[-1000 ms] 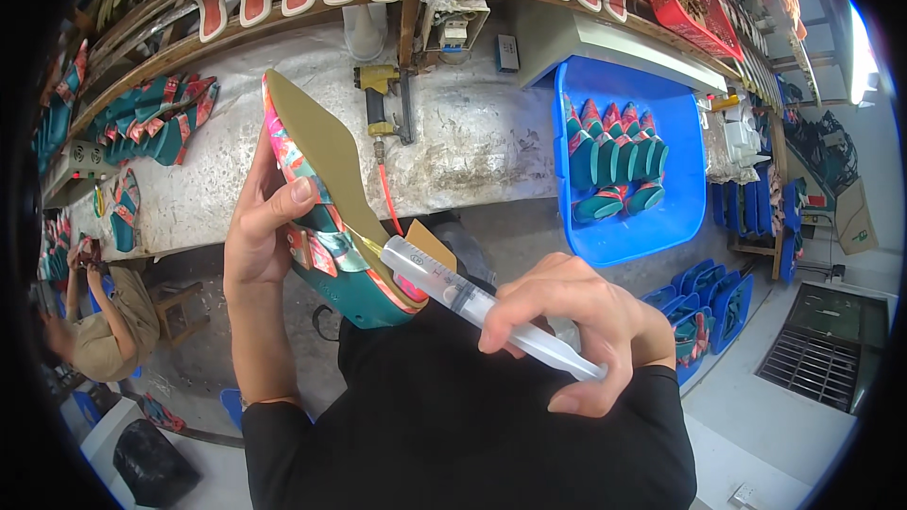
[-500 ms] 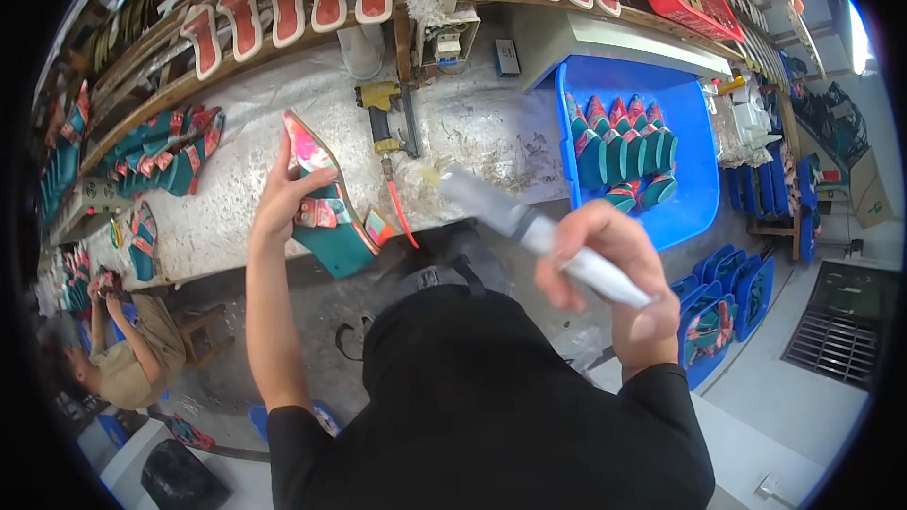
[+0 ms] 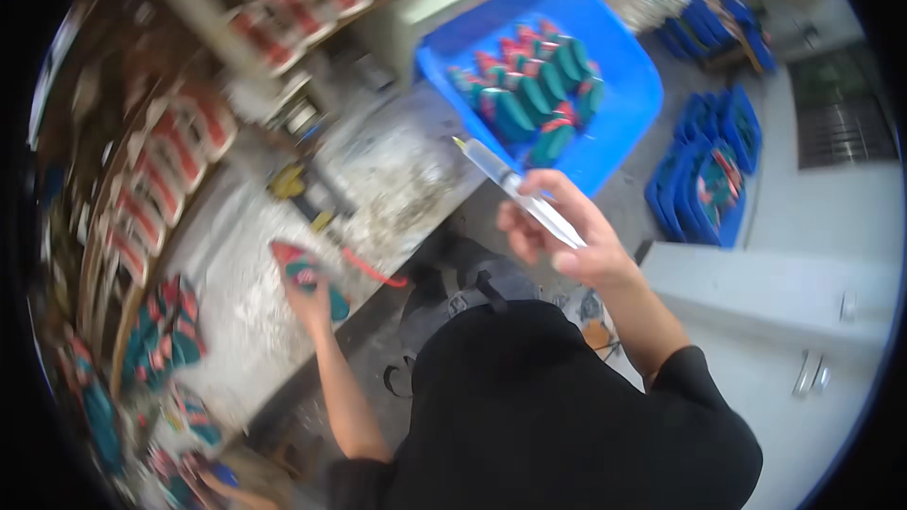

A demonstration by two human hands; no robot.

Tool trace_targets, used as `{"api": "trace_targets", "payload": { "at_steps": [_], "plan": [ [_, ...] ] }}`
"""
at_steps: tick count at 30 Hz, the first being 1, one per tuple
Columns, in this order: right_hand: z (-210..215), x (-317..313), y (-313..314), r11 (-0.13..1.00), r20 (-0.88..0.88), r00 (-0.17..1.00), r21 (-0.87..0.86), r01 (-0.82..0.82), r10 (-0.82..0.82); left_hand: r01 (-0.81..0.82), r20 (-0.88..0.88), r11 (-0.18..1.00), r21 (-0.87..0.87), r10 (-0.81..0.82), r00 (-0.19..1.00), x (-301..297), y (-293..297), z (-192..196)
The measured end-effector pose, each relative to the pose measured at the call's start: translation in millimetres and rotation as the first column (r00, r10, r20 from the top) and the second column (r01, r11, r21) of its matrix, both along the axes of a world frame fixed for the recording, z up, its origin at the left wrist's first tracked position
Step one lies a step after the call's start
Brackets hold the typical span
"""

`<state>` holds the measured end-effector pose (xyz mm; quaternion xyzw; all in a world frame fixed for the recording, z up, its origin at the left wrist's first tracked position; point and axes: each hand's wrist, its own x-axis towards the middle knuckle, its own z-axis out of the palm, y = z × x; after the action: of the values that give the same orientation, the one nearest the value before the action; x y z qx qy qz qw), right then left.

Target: The person takes shoes on shoe lasts, applies liquid along their edges using a syringe, and places them into a blue bin.

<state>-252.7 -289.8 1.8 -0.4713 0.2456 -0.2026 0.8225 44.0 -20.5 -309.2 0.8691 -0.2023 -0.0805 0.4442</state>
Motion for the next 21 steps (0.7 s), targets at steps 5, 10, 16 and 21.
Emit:
{"api": "trace_targets", "payload": {
  "at_steps": [5, 10, 16, 21],
  "plan": [
    [-2, -51, -40, 0.976, 0.071, 0.974, -0.02, 0.215, -0.213, -0.392, -0.391, 0.919, -0.051, 0.343, 0.854, -41, 36, -23],
    [2, -121, -77, 0.891, 0.237, 0.87, -0.032, 0.453, -0.433, -0.362, -0.548, 0.893, -0.265, 0.17, 0.819, -62, 7, 49],
    [-15, -189, -127, 0.807, 0.218, 0.785, 0.019, 0.591, -0.58, 0.049, -0.499, 0.948, -0.316, -0.21, 0.841, -145, -128, 192],
    [-38, -237, -172, 0.788, 0.22, 0.766, 0.021, 0.615, -0.604, 0.396, -0.552, 0.797, -0.456, -0.602, 0.577, -235, -280, 201]
  ]
}}
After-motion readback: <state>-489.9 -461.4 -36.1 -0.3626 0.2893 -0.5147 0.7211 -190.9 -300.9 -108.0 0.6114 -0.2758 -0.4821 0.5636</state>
